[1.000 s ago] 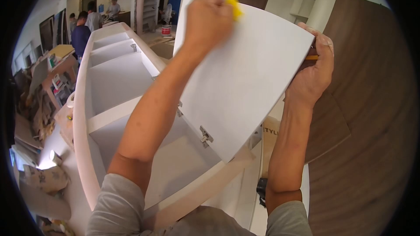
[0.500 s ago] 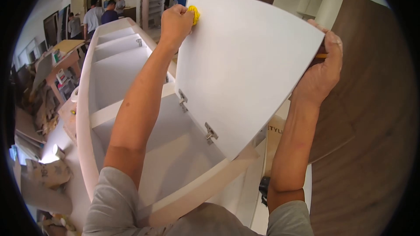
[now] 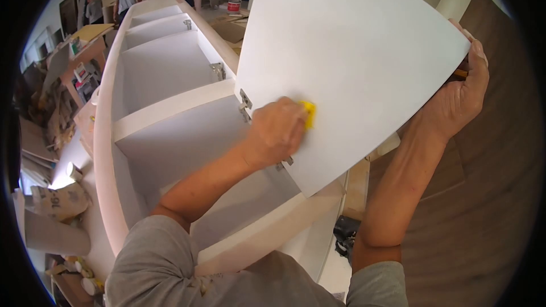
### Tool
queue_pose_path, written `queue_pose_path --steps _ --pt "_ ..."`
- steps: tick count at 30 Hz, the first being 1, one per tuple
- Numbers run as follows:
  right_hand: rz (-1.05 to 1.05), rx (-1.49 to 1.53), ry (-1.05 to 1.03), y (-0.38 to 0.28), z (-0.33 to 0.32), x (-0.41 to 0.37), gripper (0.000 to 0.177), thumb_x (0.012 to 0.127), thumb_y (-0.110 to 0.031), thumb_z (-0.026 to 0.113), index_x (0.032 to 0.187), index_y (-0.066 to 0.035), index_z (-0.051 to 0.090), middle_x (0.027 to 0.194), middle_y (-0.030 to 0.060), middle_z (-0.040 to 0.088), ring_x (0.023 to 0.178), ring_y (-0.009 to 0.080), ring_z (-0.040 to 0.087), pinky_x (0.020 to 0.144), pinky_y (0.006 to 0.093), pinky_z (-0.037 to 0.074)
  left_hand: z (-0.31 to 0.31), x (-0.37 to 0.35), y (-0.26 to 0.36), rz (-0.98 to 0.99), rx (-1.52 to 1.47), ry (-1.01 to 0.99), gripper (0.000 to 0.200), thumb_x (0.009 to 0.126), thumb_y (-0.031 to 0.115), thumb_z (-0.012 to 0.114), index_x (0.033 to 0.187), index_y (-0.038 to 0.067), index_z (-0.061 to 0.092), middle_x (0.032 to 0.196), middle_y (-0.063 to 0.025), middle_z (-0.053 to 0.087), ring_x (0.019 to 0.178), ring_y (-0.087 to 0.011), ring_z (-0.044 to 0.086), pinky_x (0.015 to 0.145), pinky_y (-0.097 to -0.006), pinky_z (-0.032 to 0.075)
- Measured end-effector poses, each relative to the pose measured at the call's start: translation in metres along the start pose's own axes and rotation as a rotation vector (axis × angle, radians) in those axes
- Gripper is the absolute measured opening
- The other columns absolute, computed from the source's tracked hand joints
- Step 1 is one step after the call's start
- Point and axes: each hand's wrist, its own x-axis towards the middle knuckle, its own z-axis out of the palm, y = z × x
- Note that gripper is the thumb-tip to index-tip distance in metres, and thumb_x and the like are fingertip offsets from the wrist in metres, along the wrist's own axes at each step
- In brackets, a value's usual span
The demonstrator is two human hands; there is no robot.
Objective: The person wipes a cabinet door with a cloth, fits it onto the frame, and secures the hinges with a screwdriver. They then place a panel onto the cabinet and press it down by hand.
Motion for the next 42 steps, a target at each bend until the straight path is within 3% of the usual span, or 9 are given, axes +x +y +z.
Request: queue_pose_path --steps 13,18,21,23,28,31,36,39,42 --pt "-0.032 -0.047 0.155 -0.001 0.012 -0.007 0.034 0.096 -0.021 0.048 0.106 0.006 0.066 0.1 0.0157 0.069 0.095 0.0226 0.066 0.087 0.0339 0.054 -0.011 0.061 -0.005 -0.486 -0.257 -0.121 0.013 0.084 0.001 0.066 0.075 0.001 0.057 0.071 -0.0124 0.057 0.059 -0.0278 0.058 0.054 -0.0349 0.046" --pt "-0.008 -0.084 0.191 -0.003 0.018 -0.008 0.035 0.096 -0.021 0.049 0.104 0.008 0.067 0.104 0.0182 0.069 0.1 0.0256 0.065 0.094 0.0363 0.052 -0.007 0.045 0.01 -0.222 -0.306 -0.065 0.01 0.086 0.004 0.065 0.078 0.001 0.06 0.063 -0.0126 0.058 0.052 -0.022 0.056 0.051 -0.0324 0.045" --pt "-0.05 -0.086 0.116 -0.001 0.009 -0.006 0.035 0.096 -0.021 0.049 0.104 0.008 0.067 0.103 0.018 0.069 0.099 0.0252 0.065 0.093 0.0353 0.052 -0.016 0.065 -0.014 -0.627 -0.273 -0.205 0.005 0.085 0.003 0.062 0.08 0.002 0.061 0.069 -0.0128 0.06 0.06 -0.027 0.061 0.055 -0.0341 0.048" --pt "-0.028 -0.072 0.073 -0.003 0.01 -0.006 0.036 0.097 -0.021 0.046 0.104 0.007 0.067 0.099 0.0151 0.069 0.094 0.0211 0.065 0.086 0.032 0.054 -0.007 0.046 0.003 -0.235 -0.194 -0.159 0.004 0.084 0.003 0.062 0.08 0.002 0.061 0.069 -0.0119 0.062 0.057 -0.0217 0.06 0.056 -0.0322 0.048" --pt "-0.029 -0.072 0.114 -0.001 0.005 -0.004 0.036 0.098 -0.021 0.045 0.104 0.007 0.067 0.098 0.0142 0.069 0.091 0.0197 0.065 0.084 0.0313 0.055 -0.012 0.059 -0.008 -0.552 -0.31 -0.166 0.005 0.082 0.0 0.063 0.078 0.003 0.061 0.07 -0.0124 0.06 0.06 -0.0265 0.06 0.057 -0.034 0.049" --pt "-0.031 -0.051 0.105 0.001 0.006 -0.002 0.036 0.099 -0.022 0.045 0.104 0.007 0.066 0.1 0.0146 0.069 0.092 0.0201 0.065 0.085 0.032 0.055 -0.01 0.046 0.01 -0.177 -0.239 -0.108 0.008 0.083 0.003 0.065 0.077 0.001 0.06 0.065 -0.0123 0.06 0.054 -0.0184 0.056 0.053 -0.0322 0.047" --pt "-0.015 0.037 0.057 0.002 -0.001 0.001 0.036 0.099 -0.022 0.044 0.104 0.007 0.066 0.102 0.0152 0.068 0.094 0.0212 0.066 0.087 0.0324 0.055 -0.022 0.066 -0.012 -0.605 -0.239 -0.239 0.011 0.081 0.0 0.065 0.074 0.002 0.057 0.066 -0.0122 0.057 0.058 -0.0287 0.058 0.053 -0.0365 0.047" --pt "-0.026 -0.037 0.137 -0.001 0.015 -0.006 0.036 0.098 -0.02 0.044 0.104 0.007 0.067 0.1 0.0155 0.069 0.094 0.0217 0.066 0.087 0.0327 0.055 -0.013 0.045 0.017 -0.177 -0.256 -0.151 0.014 0.082 0.001 0.066 0.073 0.001 0.056 0.062 -0.0113 0.058 0.05 -0.0205 0.054 0.048 -0.0341 0.043" --pt "0.002 0.009 0.036 0.001 0.0 0.0 0.036 0.096 -0.02 0.045 0.103 0.007 0.067 0.099 0.0159 0.069 0.093 0.0219 0.066 0.086 0.033 0.055 -0.017 0.057 -0.001 -0.41 -0.258 -0.206 0.011 0.081 -0.001 0.064 0.073 0.001 0.056 0.064 -0.0133 0.058 0.051 -0.0232 0.055 0.05 -0.0354 0.043"
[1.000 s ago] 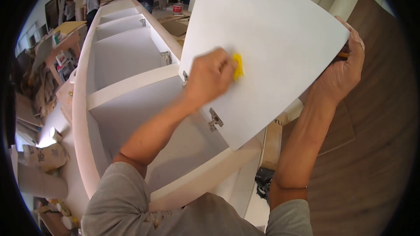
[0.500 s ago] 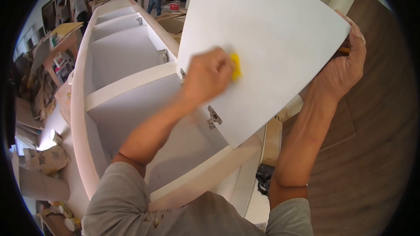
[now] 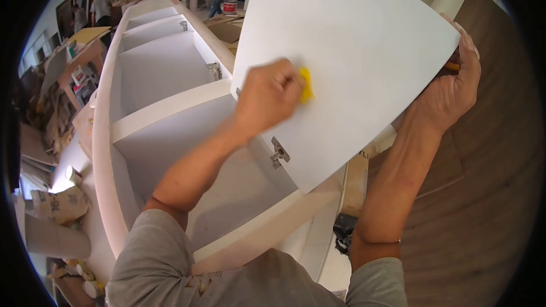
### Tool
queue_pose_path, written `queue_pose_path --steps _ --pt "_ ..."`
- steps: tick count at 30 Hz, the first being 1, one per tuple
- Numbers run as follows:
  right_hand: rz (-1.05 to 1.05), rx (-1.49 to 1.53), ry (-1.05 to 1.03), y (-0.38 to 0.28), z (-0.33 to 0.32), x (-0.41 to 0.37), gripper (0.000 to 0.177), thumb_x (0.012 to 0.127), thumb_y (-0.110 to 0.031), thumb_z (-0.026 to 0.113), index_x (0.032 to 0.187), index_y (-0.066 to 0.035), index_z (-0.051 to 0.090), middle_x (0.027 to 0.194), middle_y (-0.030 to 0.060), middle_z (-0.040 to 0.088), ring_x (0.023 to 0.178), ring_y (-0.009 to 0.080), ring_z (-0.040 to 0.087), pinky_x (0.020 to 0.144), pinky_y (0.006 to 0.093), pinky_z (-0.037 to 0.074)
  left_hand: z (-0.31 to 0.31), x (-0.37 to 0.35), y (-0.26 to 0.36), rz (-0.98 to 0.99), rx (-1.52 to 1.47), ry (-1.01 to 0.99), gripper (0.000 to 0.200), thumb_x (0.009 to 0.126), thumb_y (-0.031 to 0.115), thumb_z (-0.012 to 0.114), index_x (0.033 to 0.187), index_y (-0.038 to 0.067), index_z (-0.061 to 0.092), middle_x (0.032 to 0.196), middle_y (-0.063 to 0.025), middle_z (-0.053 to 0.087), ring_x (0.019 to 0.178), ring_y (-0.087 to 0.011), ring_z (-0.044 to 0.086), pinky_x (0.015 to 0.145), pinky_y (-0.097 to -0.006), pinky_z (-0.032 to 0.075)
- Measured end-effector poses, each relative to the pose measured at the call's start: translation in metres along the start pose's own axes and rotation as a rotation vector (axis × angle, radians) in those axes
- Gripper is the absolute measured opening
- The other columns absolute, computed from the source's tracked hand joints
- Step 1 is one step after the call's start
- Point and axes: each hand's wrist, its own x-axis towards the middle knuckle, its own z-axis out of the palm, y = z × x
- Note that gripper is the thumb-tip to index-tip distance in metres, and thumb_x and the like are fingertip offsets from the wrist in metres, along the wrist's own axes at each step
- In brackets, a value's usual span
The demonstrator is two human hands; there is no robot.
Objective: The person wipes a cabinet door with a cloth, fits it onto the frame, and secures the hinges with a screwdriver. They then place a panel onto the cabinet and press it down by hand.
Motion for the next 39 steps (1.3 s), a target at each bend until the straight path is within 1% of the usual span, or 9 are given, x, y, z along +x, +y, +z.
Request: queue_pose_path --steps 1,5,9,13,16,19,24,30,39 --pt "-0.001 0.001 0.014 0.0 -0.003 0.0 0.036 0.096 -0.021 0.045 0.103 0.007 0.067 0.099 0.016 0.069 0.093 0.022 0.066 0.086 0.033 0.055 -0.002 0.003 -0.002 -0.112 -0.013 -0.009 0.011 0.08 -0.001 0.064 0.073 0.001 0.056 0.065 -0.0139 0.058 0.052 -0.0249 0.055 0.051 -0.036 0.044" --pt "-0.014 -0.007 0.044 0.001 0.006 -0.002 0.036 0.095 -0.02 0.048 0.105 0.01 0.065 0.101 0.0189 0.068 0.097 0.0252 0.066 0.091 0.0347 0.053 0.007 -0.011 0.009 0.13 -0.02 0.005 0.009 0.082 0.001 0.062 0.074 -0.001 0.059 0.062 -0.0128 0.059 0.049 -0.0187 0.053 0.048 -0.0331 0.043" --pt "0.002 0.027 0.024 0.0 -0.001 0.0 0.036 0.095 -0.018 0.049 0.106 0.012 0.064 0.103 0.0207 0.068 0.1 0.0266 0.065 0.094 0.0357 0.052 0.0 0.004 -0.001 -0.037 0.01 0.038 0.01 0.083 0.004 0.064 0.076 0.0 0.059 0.063 -0.0139 0.059 0.052 -0.0214 0.055 0.052 -0.0335 0.045" --pt "-0.019 0.02 0.042 0.0 0.009 -0.004 0.036 0.095 -0.021 0.048 0.103 0.009 0.067 0.098 0.0163 0.069 0.093 0.0221 0.066 0.084 0.0325 0.055 0.005 -0.009 0.011 0.076 -0.015 -0.027 0.011 0.084 0.004 0.064 0.075 0.001 0.058 0.062 -0.0129 0.059 0.053 -0.0214 0.055 0.052 -0.0333 0.045" --pt "-0.013 0.01 0.037 0.0 0.001 -0.002 0.035 0.094 -0.02 0.048 0.104 0.009 0.067 0.098 0.0161 0.069 0.093 0.0219 0.066 0.084 0.032 0.055 -0.005 0.007 0.0 -0.143 -0.025 -0.012 0.011 0.082 0.003 0.065 0.074 0.002 0.057 0.064 -0.0142 0.059 0.054 -0.026 0.057 0.054 -0.035 0.046" --pt "-0.028 -0.019 0.059 0.001 0.004 -0.001 0.035 0.094 -0.02 0.049 0.103 0.008 0.067 0.098 0.0158 0.069 0.092 0.0215 0.065 0.084 0.0317 0.054 0.008 -0.012 0.009 0.165 0.038 0.017 0.012 0.081 0.003 0.066 0.074 0.001 0.057 0.061 -0.0145 0.058 0.051 -0.0264 0.056 0.051 -0.035 0.045" --pt "-0.005 0.039 0.006 0.001 -0.002 0.002 0.036 0.095 -0.021 0.047 0.103 0.008 0.067 0.097 0.0155 0.069 0.093 0.0212 0.066 0.085 0.0318 0.054 -0.002 0.004 0.006 -0.053 0.042 -0.03 0.011 0.083 0.003 0.066 0.075 0.0 0.06 0.067 -0.0144 0.062 0.056 -0.0223 0.059 0.053 -0.0321 0.046" --pt "-0.005 0.012 -0.011 -0.003 0.006 -0.004 0.034 0.095 -0.019 0.049 0.103 0.01 0.065 0.105 0.0189 0.066 0.1 0.0254 0.063 0.093 0.0357 0.052 0.005 -0.017 0.009 0.062 -0.043 -0.02 0.01 0.084 0.002 0.067 0.077 0.001 0.059 0.063 -0.0119 0.057 0.053 -0.0213 0.056 0.05 -0.0323 0.044" --pt "-0.008 0.009 0.054 -0.001 0.01 -0.008 0.036 0.095 -0.021 0.046 0.102 0.006 0.068 0.099 0.0154 0.07 0.093 0.0216 0.066 0.083 0.0326 0.055 0.008 0.0 0.005 0.248 0.052 0.095 0.018 0.084 0.002 0.067 0.073 0.0 0.053 0.066 -0.0145 0.055 0.053 -0.0312 0.053 0.049 -0.0365 0.042"
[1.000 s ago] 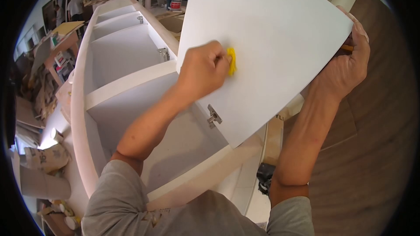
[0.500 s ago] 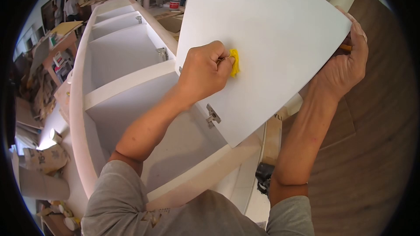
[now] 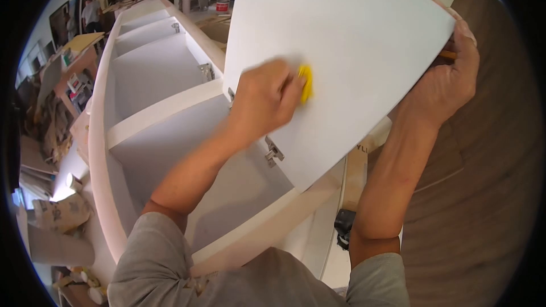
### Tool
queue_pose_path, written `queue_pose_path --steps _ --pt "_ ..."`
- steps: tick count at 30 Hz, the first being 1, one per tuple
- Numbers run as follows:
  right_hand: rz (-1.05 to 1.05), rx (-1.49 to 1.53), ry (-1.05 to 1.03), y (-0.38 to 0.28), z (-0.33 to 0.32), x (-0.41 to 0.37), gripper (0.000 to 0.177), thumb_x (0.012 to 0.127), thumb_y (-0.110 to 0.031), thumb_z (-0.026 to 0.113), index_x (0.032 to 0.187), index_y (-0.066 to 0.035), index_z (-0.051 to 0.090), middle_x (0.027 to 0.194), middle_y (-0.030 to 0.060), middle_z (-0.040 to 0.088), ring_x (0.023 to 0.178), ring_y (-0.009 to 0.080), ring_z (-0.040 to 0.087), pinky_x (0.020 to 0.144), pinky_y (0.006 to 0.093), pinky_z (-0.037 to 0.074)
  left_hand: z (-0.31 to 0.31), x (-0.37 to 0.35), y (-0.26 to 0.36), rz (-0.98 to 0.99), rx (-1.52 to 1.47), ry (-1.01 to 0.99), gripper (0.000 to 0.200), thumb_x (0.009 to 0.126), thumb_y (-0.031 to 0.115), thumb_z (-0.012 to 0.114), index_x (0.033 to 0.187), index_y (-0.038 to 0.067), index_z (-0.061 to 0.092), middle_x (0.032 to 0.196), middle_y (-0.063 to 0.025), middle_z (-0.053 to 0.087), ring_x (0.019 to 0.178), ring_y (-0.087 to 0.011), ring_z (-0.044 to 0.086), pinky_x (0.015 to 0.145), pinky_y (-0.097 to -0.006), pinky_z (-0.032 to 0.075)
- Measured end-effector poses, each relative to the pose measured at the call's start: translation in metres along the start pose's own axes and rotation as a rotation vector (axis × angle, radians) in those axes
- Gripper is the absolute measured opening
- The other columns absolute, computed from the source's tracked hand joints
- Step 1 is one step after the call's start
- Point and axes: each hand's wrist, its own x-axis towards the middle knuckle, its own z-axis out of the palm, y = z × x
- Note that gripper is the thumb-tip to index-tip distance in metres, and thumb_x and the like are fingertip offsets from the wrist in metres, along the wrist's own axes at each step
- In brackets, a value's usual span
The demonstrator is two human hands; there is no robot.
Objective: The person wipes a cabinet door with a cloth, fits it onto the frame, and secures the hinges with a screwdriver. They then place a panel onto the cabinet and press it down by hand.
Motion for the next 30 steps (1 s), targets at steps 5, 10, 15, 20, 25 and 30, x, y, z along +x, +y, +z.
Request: queue_pose_path --steps 5,10,15,20,25,30 --pt "-0.009 -0.01 0.013 0.0 0.005 -0.001 0.034 0.095 -0.02 0.047 0.102 0.007 0.068 0.097 0.0154 0.069 0.092 0.0213 0.066 0.083 0.032 0.056 -0.002 -0.026 0.002 -0.08 0.074 -0.137 0.014 0.086 0.004 0.064 0.075 0.002 0.055 0.07 -0.0158 0.057 0.055 -0.0323 0.055 0.049 -0.0382 0.043" --pt "-0.039 -0.044 0.048 0.001 -0.001 0.004 0.036 0.094 -0.02 0.048 0.104 0.009 0.067 0.099 0.0175 0.069 0.095 0.0237 0.066 0.086 0.0334 0.054 -0.001 -0.061 -0.035 -0.259 -0.07 0.014 0.008 0.087 0.007 0.063 0.08 0.005 0.059 0.071 -0.0126 0.056 0.063 -0.031 0.06 0.054 -0.0395 0.048" --pt "0.002 -0.038 -0.057 -0.001 -0.005 0.003 0.038 0.094 -0.021 0.05 0.107 0.011 0.065 0.107 0.0216 0.067 0.104 0.0284 0.064 0.096 0.0374 0.051 -0.005 -0.096 -0.013 0.181 0.283 -0.262 0.011 0.075 0.003 0.065 0.083 0.005 0.057 0.078 -0.0098 0.058 0.065 -0.0254 0.058 0.052 -0.0357 0.047" --pt "-0.08 -0.107 0.012 0.001 -0.003 0.005 0.04 0.095 -0.022 0.048 0.109 0.012 0.064 0.109 0.023 0.067 0.105 0.0289 0.064 0.096 0.0379 0.051 0.003 -0.112 -0.016 0.224 0.241 -0.292 0.015 0.069 0.004 0.064 0.082 0.005 0.056 0.076 -0.0079 0.056 0.064 -0.0242 0.056 0.056 -0.0387 0.047" --pt "0.063 0.093 -0.131 0.008 -0.034 0.022 0.038 0.095 -0.022 0.049 0.108 0.011 0.064 0.109 0.0223 0.066 0.102 0.0269 0.065 0.09 0.0369 0.053 0.009 -0.126 0.001 0.365 -0.024 -0.376 0.008 0.075 0.01 0.064 0.08 0.007 0.058 0.076 -0.0077 0.058 0.062 -0.0266 0.057 0.053 -0.0386 0.046" --pt "-0.019 0.009 -0.308 0.009 -0.029 0.024 0.029 0.097 -0.024 0.047 0.094 0.002 0.06 0.091 0.0134 0.057 0.084 0.0205 0.053 0.076 0.0332 0.046 0.003 -0.127 -0.018 0.284 -0.023 -0.25 0.021 0.073 0.004 0.074 0.088 0.003 0.06 0.078 -0.0074 0.06 0.059 -0.0228 0.054 0.052 -0.0345 0.044"
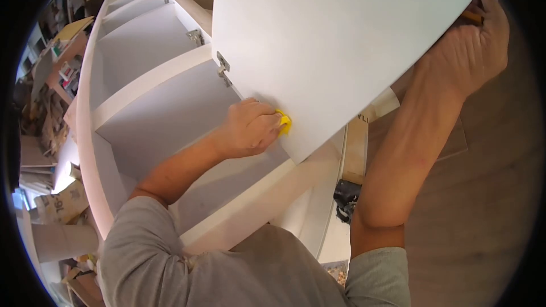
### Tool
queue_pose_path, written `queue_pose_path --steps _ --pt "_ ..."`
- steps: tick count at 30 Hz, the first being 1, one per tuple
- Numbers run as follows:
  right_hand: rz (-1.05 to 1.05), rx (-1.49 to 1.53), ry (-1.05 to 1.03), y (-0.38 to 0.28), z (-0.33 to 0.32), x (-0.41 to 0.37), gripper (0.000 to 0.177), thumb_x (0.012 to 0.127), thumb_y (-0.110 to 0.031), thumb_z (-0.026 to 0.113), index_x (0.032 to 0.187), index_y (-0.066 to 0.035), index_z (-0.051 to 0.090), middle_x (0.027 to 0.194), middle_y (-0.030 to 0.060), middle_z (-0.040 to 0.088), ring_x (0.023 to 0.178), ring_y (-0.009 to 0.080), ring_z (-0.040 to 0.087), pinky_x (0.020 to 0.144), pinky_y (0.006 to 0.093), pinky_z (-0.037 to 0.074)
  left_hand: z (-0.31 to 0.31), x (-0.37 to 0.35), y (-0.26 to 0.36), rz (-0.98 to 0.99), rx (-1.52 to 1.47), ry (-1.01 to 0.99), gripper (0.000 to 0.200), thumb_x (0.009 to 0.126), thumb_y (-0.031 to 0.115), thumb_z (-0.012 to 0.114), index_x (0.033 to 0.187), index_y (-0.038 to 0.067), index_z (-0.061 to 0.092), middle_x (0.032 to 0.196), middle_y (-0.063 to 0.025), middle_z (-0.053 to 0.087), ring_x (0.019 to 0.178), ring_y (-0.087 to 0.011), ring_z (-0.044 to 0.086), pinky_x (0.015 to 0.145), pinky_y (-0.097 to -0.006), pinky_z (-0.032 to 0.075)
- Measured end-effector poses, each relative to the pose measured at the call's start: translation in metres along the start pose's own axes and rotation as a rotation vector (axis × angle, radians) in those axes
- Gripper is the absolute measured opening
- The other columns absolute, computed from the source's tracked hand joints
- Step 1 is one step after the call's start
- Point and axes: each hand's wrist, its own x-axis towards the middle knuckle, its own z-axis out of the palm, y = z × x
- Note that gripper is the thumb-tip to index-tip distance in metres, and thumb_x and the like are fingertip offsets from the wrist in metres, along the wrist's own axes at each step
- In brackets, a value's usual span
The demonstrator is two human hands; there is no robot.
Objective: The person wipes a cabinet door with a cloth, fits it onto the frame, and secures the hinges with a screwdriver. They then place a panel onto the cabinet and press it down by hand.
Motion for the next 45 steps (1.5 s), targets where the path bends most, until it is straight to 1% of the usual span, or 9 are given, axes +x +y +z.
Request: queue_pose_path --steps 11,14,20,23,26,30,33,36,45 --pt "-0.285 -0.151 -0.356 0.004 0.003 0.018 0.038 0.1 -0.027 0.043 0.063 -0.018 0.051 0.052 -0.0061 0.038 0.044 0.0065 0.028 0.046 0.0252 0.031 0.004 0.001 0.022 0.25 -0.038 -0.096 0.019 0.071 0.011 0.072 0.084 0.003 0.06 0.075 -0.0068 0.057 0.06 -0.0199 0.054 0.054 -0.0327 0.044" --pt "-0.31 -0.167 -0.353 0.006 -0.002 0.02 0.036 0.1 -0.025 0.043 0.066 -0.017 0.053 0.055 -0.0046 0.041 0.044 0.0074 0.029 0.046 0.023 0.029 -0.002 -0.014 -0.005 0.091 0.158 -0.101 0.011 0.077 0.007 0.071 0.081 0.005 0.06 0.074 -0.0073 0.059 0.06 -0.0215 0.056 0.053 -0.0342 0.045" --pt "-0.34 -0.221 -0.345 0.01 0.003 0.013 0.035 0.099 -0.025 0.044 0.066 -0.016 0.053 0.056 -0.0046 0.042 0.045 0.0072 0.03 0.046 0.0227 0.029 -0.006 -0.036 -0.057 -0.767 0.151 0.314 0.01 0.089 0.002 0.063 0.08 0.005 0.059 0.072 -0.0114 0.058 0.058 -0.0272 0.057 0.051 -0.0371 0.045" --pt "-0.362 -0.259 -0.341 0.01 0.004 0.007 0.035 0.099 -0.025 0.045 0.067 -0.016 0.054 0.056 -0.0045 0.042 0.045 0.0071 0.03 0.046 0.0226 0.029 0.009 -0.049 -0.046 -0.494 0.274 0.33 0.01 0.088 0.001 0.064 0.082 0.004 0.057 0.07 -0.0114 0.057 0.056 -0.0268 0.055 0.05 -0.0365 0.044" --pt "-0.376 -0.276 -0.341 0.009 0.003 0.006 0.034 0.099 -0.025 0.045 0.067 -0.016 0.054 0.057 -0.0045 0.042 0.045 0.007 0.03 0.046 0.0224 0.029 0.014 -0.054 -0.047 -0.464 0.12 0.392 0.01 0.088 0.001 0.064 0.085 0.003 0.054 0.072 -0.0124 0.057 0.056 -0.0281 0.055 0.05 -0.0363 0.044" --pt "-0.397 -0.313 -0.345 0.01 0.004 0.002 0.034 0.099 -0.025 0.046 0.068 -0.015 0.054 0.058 -0.0044 0.042 0.046 0.0068 0.03 0.046 0.0222 0.029 0.009 -0.062 -0.07 -0.75 0.147 0.415 0.014 0.085 0.0 0.066 0.085 0.005 0.053 0.073 -0.0115 0.053 0.055 -0.0295 0.054 0.048 -0.0409 0.043" --pt "-0.42 -0.331 -0.347 0.008 0.004 0.0 0.033 0.099 -0.025 0.046 0.068 -0.015 0.054 0.058 -0.0044 0.042 0.046 0.0067 0.03 0.046 0.0221 0.029 0.007 -0.055 -0.057 -0.482 0.379 0.323 0.014 0.085 0.0 0.066 0.085 0.005 0.052 0.072 -0.0114 0.053 0.054 -0.0287 0.053 0.047 -0.0404 0.042" --pt "-0.427 -0.348 -0.365 0.008 0.003 -0.001 0.032 0.099 -0.025 0.047 0.069 -0.015 0.054 0.059 -0.0044 0.043 0.046 0.0066 0.031 0.047 0.022 0.029 0.008 -0.045 -0.045 -0.46 0.145 0.378 0.012 0.085 -0.003 0.067 0.086 0.003 0.056 0.071 -0.0109 0.056 0.051 -0.0244 0.052 0.046 -0.0353 0.042" --pt "-0.68 -0.499 -0.496 -0.005 0.007 0.011 0.031 0.098 -0.025 0.048 0.07 -0.014 0.055 0.06 -0.0042 0.043 0.047 0.0062 0.031 0.047 0.0216 0.028 -0.066 0.049 -0.087 -0.353 0.53 0.391 0.013 0.083 0.01 0.069 0.079 0.004 0.058 0.071 -0.0124 0.056 0.059 -0.0309 0.058 0.051 -0.0413 0.046"
